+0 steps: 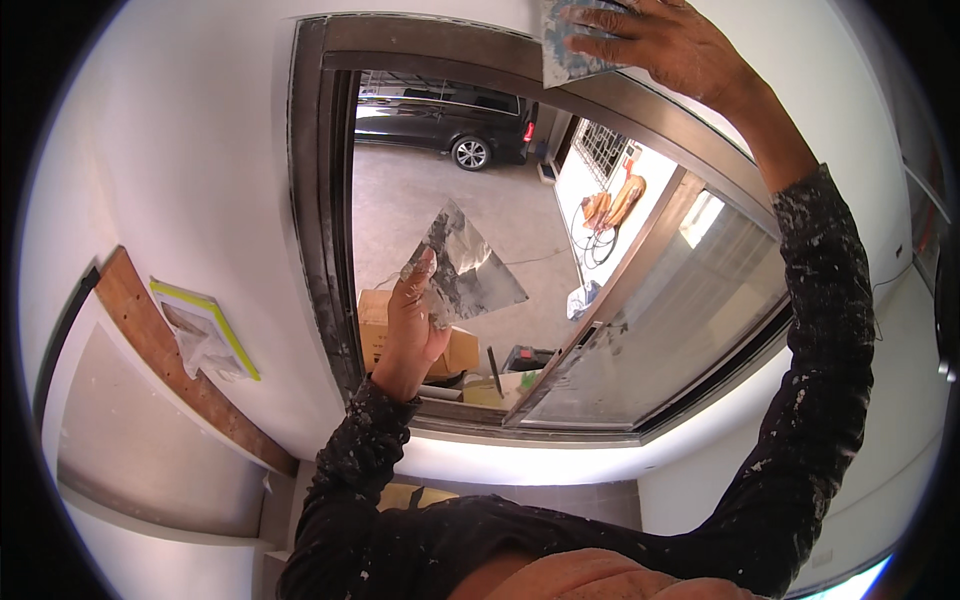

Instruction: The person applies plaster to a white wall using a trowel and a hawk, smoothing the surface in broad strokes. They briefly move a yellow plastic stool to reposition themselves before continuing to apply and smooth plaster near a window frame.

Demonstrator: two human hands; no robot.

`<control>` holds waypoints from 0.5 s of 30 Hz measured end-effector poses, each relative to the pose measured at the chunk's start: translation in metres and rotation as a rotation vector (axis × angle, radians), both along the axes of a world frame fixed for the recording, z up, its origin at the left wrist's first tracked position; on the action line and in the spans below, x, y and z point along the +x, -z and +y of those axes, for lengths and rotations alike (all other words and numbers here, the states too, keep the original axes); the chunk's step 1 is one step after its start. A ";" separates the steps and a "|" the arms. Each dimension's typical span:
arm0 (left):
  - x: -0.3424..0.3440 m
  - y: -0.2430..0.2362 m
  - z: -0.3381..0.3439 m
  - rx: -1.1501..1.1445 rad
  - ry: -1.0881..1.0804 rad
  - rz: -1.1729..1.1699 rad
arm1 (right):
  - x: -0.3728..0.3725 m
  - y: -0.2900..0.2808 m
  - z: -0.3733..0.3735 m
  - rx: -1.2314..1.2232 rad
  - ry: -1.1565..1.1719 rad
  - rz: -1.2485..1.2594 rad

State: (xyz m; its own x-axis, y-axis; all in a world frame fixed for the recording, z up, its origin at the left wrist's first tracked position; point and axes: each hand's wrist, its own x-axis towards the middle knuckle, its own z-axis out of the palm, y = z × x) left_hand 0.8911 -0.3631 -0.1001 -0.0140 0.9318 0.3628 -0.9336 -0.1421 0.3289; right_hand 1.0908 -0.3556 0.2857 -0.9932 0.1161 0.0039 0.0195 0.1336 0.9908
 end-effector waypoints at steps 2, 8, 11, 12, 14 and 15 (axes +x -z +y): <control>0.002 0.005 -0.003 0.002 0.016 0.035 | 0.019 -0.009 0.008 0.067 0.039 -0.005; -0.016 0.034 -0.013 -0.064 0.004 0.105 | 0.117 -0.036 -0.009 0.280 0.225 0.143; -0.016 0.041 -0.013 -0.064 0.011 0.104 | 0.094 -0.027 -0.010 0.187 0.044 0.180; -0.012 0.042 -0.012 -0.041 0.028 0.103 | 0.080 -0.021 -0.010 0.122 -0.031 0.208; -0.002 0.043 -0.009 -0.036 0.061 0.104 | 0.045 -0.006 -0.014 0.235 0.068 0.103; 0.007 0.041 -0.005 -0.048 0.085 0.104 | 0.036 0.000 -0.008 0.154 0.064 0.097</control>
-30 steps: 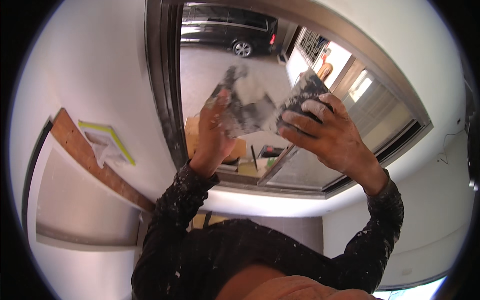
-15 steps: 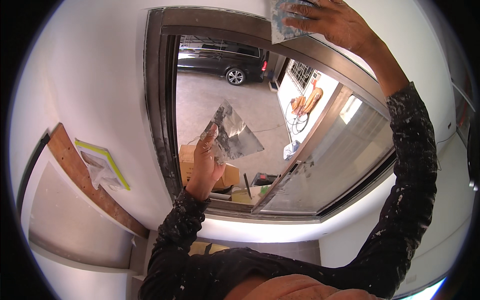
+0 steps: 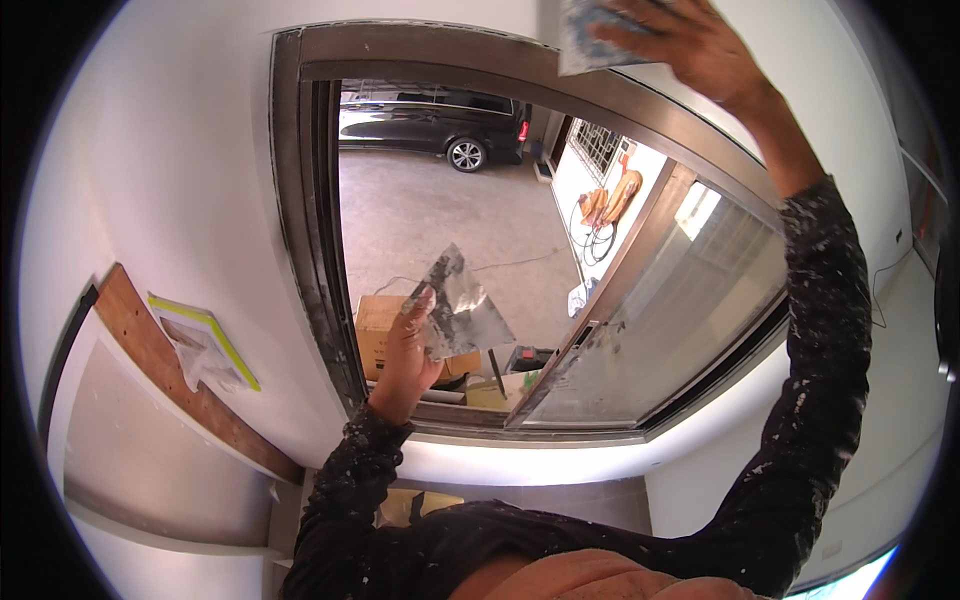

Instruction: The person applies plaster to a white wall using a trowel and a hawk, smoothing the surface in broad strokes. They briefly move a yellow plastic stool to reposition themselves before continuing to apply and smooth plaster near a window frame.

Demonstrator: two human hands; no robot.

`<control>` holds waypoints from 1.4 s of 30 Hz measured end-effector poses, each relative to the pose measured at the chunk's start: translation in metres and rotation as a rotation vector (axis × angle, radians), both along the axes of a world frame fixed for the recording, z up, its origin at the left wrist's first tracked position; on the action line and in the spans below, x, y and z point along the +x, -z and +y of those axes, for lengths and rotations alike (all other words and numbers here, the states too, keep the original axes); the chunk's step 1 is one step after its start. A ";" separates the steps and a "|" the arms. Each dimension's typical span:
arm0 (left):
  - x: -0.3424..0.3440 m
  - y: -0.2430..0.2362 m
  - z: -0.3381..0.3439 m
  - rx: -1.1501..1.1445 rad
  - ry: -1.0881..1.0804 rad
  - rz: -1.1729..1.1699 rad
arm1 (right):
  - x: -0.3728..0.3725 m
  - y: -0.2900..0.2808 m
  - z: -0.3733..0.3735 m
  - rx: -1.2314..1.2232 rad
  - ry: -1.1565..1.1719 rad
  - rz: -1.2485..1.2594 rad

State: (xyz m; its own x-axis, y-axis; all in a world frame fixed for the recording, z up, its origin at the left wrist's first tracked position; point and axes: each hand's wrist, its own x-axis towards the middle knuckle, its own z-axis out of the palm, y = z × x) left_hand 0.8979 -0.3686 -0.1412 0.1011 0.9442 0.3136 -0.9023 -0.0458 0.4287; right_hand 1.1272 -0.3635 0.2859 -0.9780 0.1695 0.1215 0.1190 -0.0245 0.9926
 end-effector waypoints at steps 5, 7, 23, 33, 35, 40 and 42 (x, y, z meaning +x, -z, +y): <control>0.016 0.004 -0.002 -0.162 0.015 -0.008 | 0.056 -0.012 0.026 -0.003 -0.019 -0.019; 0.007 0.006 -0.011 -0.094 0.042 0.044 | 0.101 -0.023 0.022 0.147 0.012 -0.009; 0.018 0.050 -0.001 -0.197 0.082 0.070 | 0.138 0.005 0.032 0.132 0.002 0.179; 0.008 0.056 -0.008 -0.194 0.039 0.118 | 0.037 -0.003 0.032 0.180 -0.136 0.018; 0.028 0.054 -0.005 -0.174 0.098 0.093 | 0.011 0.001 0.039 0.016 -0.202 0.004; 0.023 0.072 -0.014 -0.199 0.087 0.073 | 0.040 -0.002 0.052 -0.069 -0.151 0.069; 0.008 0.081 -0.022 -0.269 0.101 0.078 | 0.094 -0.022 0.047 0.200 -0.111 -0.017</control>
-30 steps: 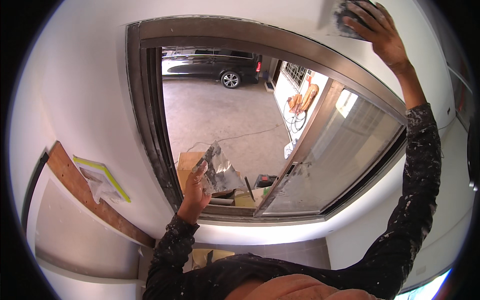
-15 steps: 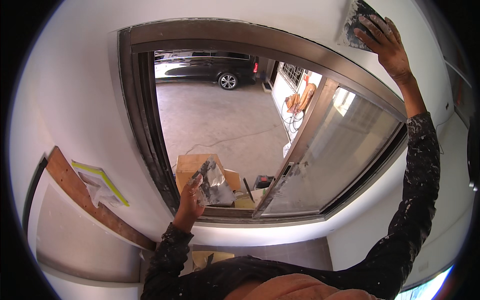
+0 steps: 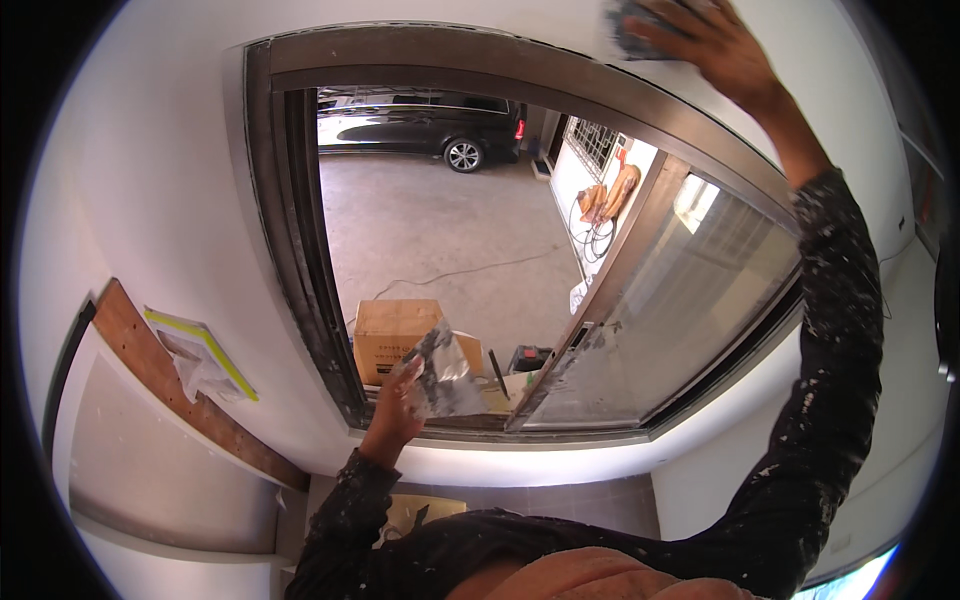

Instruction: The person applies plaster to a white wall using a trowel and a hawk, smoothing the surface in broad strokes. They briefly move a yellow plastic stool to reposition themselves before continuing to apply and smooth plaster near a window frame.

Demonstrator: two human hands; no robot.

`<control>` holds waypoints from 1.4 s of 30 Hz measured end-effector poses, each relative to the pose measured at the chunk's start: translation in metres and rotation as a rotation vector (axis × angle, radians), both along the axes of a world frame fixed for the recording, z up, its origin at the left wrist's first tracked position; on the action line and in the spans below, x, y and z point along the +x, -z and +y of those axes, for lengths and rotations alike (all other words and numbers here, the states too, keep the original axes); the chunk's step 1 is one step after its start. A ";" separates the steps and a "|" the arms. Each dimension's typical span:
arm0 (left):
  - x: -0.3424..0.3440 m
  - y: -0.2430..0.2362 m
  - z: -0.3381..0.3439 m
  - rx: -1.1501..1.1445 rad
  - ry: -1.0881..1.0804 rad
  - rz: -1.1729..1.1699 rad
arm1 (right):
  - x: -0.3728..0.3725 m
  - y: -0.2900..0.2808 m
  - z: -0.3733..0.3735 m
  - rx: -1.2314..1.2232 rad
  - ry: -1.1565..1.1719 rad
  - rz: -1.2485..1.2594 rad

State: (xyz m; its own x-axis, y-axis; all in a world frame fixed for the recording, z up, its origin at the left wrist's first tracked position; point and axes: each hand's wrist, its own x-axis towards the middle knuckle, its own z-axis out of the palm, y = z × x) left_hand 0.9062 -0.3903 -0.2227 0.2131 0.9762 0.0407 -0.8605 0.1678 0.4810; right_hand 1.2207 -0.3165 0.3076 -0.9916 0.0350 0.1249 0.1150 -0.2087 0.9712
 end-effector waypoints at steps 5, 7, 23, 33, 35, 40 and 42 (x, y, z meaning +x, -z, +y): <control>-0.028 -0.002 -0.017 -0.071 -0.067 0.109 | -0.003 -0.004 -0.036 -0.045 0.063 0.149; -0.021 -0.001 -0.008 -0.007 0.010 0.057 | -0.034 0.003 -0.030 -0.078 -0.026 0.146; -0.025 0.021 -0.011 -0.068 0.005 0.068 | 0.110 0.050 -0.059 0.021 0.124 0.469; -0.037 -0.014 -0.038 0.024 -0.042 0.131 | -0.038 0.248 -0.048 -2.041 -1.716 1.529; -0.032 -0.025 -0.047 0.005 -0.077 0.121 | -0.087 0.246 -0.041 -2.484 -1.793 1.394; -0.046 -0.036 -0.073 -0.028 -0.172 0.129 | -0.163 0.233 -0.014 -2.887 -2.253 1.025; -0.059 -0.038 -0.088 -0.024 -0.240 0.179 | -0.173 0.227 -0.010 -2.900 -2.345 0.964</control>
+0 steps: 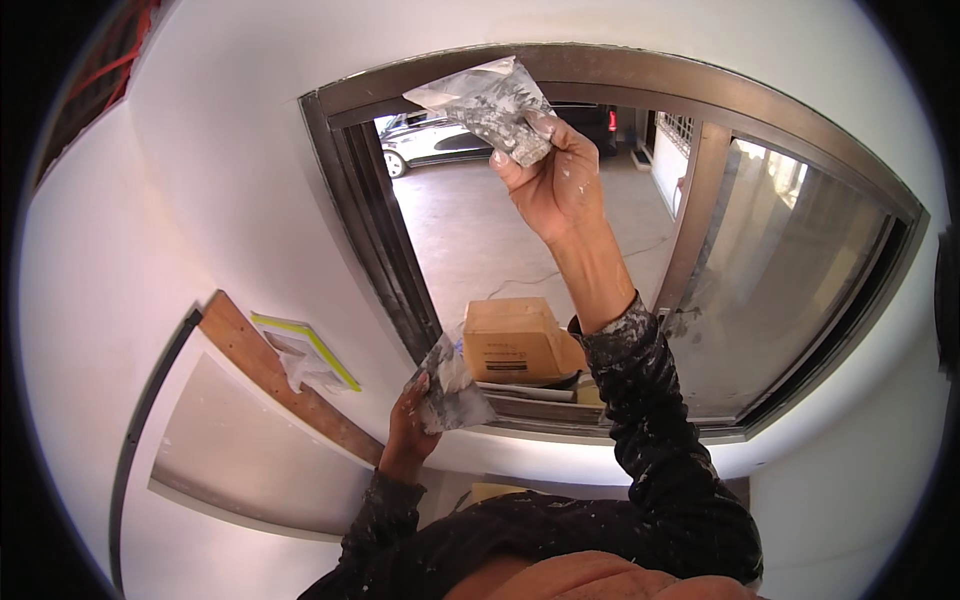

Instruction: The person applies plaster to a white wall using a trowel and a hawk, smoothing the surface in broad strokes. They briefly move a yellow plastic stool to reposition themselves before continuing to apply and smooth plaster near a window frame.

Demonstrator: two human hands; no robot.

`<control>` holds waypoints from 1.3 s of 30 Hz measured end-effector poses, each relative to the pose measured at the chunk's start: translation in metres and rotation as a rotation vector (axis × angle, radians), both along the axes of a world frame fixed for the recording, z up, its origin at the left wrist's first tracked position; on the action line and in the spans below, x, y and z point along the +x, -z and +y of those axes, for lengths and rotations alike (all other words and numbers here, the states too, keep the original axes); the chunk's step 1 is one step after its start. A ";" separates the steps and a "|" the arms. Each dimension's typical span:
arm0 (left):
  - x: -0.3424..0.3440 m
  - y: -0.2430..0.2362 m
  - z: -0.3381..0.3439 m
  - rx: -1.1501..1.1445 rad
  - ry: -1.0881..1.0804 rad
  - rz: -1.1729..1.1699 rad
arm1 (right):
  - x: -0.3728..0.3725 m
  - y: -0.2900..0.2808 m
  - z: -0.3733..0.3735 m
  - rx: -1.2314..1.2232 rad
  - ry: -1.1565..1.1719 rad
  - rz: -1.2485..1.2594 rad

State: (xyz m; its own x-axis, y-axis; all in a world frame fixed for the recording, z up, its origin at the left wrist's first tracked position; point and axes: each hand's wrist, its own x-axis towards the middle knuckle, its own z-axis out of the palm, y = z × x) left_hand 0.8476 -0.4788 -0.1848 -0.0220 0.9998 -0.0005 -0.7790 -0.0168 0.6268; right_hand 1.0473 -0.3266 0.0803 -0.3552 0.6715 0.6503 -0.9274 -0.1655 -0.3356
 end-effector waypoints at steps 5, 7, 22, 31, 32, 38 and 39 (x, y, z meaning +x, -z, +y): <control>-0.029 0.003 -0.034 0.048 -0.144 0.076 | -0.012 -0.011 0.007 -0.005 -0.154 0.101; -0.036 0.004 -0.041 0.049 -0.164 0.078 | -0.017 -0.015 0.013 0.010 -0.186 0.138; -0.020 0.003 -0.023 0.011 -0.089 0.106 | 0.086 -0.012 0.019 0.173 -0.086 0.255; 0.015 -0.023 0.009 0.049 0.116 0.053 | 0.190 -0.009 -0.001 0.187 0.177 0.179; 0.019 -0.028 0.014 0.045 0.120 0.052 | 0.196 0.002 -0.010 0.207 0.280 0.148; 0.078 -0.087 0.048 0.178 0.253 0.036 | 0.162 0.060 -0.092 0.728 1.015 -0.676; 0.090 -0.100 0.051 0.188 0.283 0.003 | 0.150 0.064 -0.101 0.901 1.069 -0.812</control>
State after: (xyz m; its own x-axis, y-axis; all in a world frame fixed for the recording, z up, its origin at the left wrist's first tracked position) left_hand 0.9372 -0.4281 -0.0847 0.2565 0.9488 0.1845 -0.7677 0.0840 0.6353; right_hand 1.1978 -0.4281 0.0168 -0.4287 0.3489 0.8334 -0.0216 0.9182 -0.3955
